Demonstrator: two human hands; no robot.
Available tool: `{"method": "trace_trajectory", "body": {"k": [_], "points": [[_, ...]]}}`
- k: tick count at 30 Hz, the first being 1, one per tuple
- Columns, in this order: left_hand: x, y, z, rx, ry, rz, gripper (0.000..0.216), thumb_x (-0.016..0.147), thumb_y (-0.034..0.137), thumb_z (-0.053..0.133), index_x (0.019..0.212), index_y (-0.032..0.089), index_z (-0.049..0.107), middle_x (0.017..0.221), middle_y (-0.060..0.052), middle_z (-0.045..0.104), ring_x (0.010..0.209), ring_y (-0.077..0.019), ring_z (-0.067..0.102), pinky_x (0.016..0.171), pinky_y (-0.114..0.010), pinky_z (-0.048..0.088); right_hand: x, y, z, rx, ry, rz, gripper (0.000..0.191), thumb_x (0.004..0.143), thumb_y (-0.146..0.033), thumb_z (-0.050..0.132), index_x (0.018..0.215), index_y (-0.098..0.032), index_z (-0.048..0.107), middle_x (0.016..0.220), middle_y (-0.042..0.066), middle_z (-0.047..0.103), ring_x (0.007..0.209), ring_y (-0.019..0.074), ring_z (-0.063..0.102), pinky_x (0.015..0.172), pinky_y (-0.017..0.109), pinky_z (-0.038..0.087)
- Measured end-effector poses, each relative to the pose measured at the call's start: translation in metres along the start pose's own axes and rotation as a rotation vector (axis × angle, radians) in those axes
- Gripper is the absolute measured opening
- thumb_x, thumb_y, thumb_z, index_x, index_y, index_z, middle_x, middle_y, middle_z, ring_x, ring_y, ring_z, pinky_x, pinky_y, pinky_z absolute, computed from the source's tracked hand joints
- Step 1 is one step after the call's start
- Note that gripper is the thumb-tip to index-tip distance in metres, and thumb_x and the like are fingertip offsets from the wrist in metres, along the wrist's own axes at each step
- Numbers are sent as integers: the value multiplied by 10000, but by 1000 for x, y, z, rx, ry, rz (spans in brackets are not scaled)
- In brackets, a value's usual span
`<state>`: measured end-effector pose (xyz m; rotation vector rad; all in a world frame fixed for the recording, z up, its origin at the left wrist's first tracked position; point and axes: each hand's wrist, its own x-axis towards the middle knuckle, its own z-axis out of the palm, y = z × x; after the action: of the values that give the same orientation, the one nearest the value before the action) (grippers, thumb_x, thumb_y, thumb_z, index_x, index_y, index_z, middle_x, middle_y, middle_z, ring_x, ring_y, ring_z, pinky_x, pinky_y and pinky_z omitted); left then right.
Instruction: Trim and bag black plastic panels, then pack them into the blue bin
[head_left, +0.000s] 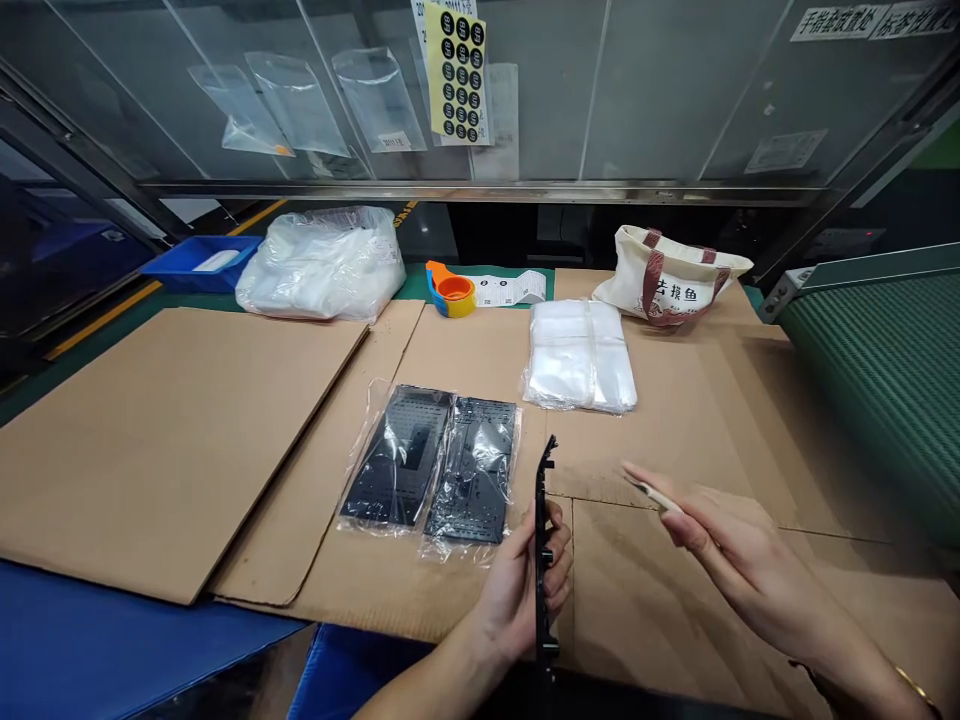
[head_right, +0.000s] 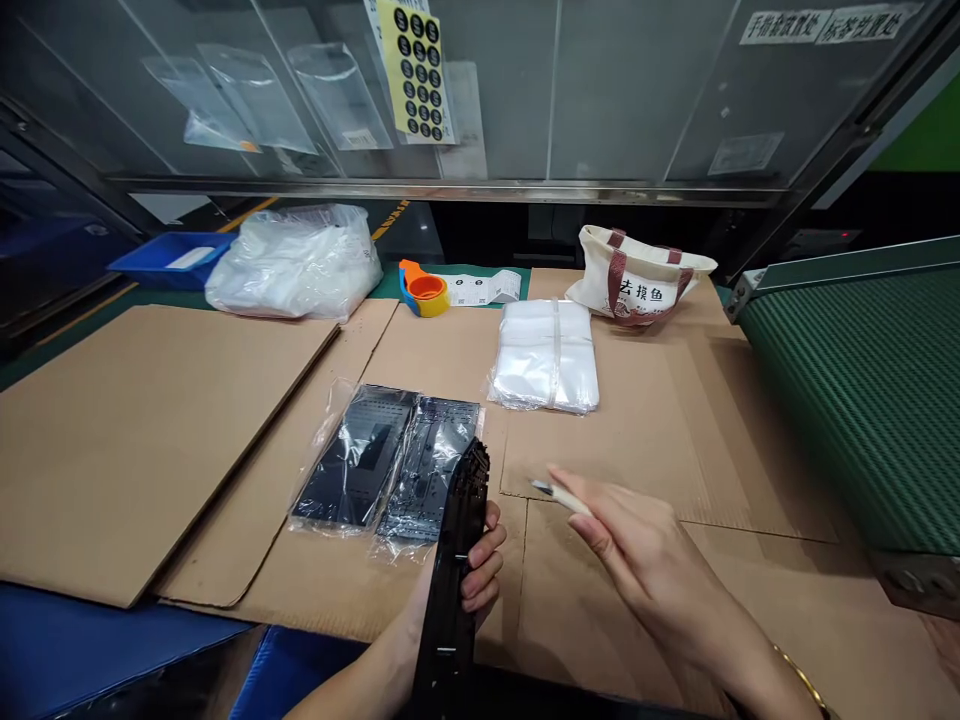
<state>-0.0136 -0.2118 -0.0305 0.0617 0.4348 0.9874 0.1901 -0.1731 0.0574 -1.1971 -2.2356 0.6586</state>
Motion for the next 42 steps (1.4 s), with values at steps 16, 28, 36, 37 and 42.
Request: {"method": "trace_trajectory", "body": {"k": [16,28,36,37,42], "points": [[-16,8,15,40,246,-24,462,664,464,806,775,195,447,500,113,426,309,-13,308,322,-188,72,47,-37,-8,-201,-181,-164,429,1017,-413,307,715,-215,539,588,-26,605,475,119,558,471,265,323],[-18,4,16,37,263,-26,459,656,444,816,753,197,441,487,122,397,287,-6,253,317,-189,48,42,-41,-9,-348,-72,-272,403,1022,-397,309,753,-219,551,577,-37,574,437,124,536,452,303,268],[-21,3,16,35,326,-23,448,663,433,819,730,184,453,483,116,396,296,-1,241,322,-169,80,36,-45,-10,-306,-118,-230,377,1021,-372,331,743,-219,535,584,-34,573,463,121,553,465,294,266],[-21,2,15,27,322,-34,449,656,433,823,732,181,459,487,112,403,302,-4,260,321,-169,95,35,-45,-9,-299,-123,-231,378,1020,-373,334,736,-221,530,582,-35,573,457,118,547,464,293,267],[-21,1,10,6,300,-40,506,566,435,873,731,182,467,485,105,448,304,-13,317,304,-161,120,35,-46,-7,-314,-90,-256,412,1025,-379,308,702,-221,510,561,-34,570,422,115,517,448,294,258]]}}
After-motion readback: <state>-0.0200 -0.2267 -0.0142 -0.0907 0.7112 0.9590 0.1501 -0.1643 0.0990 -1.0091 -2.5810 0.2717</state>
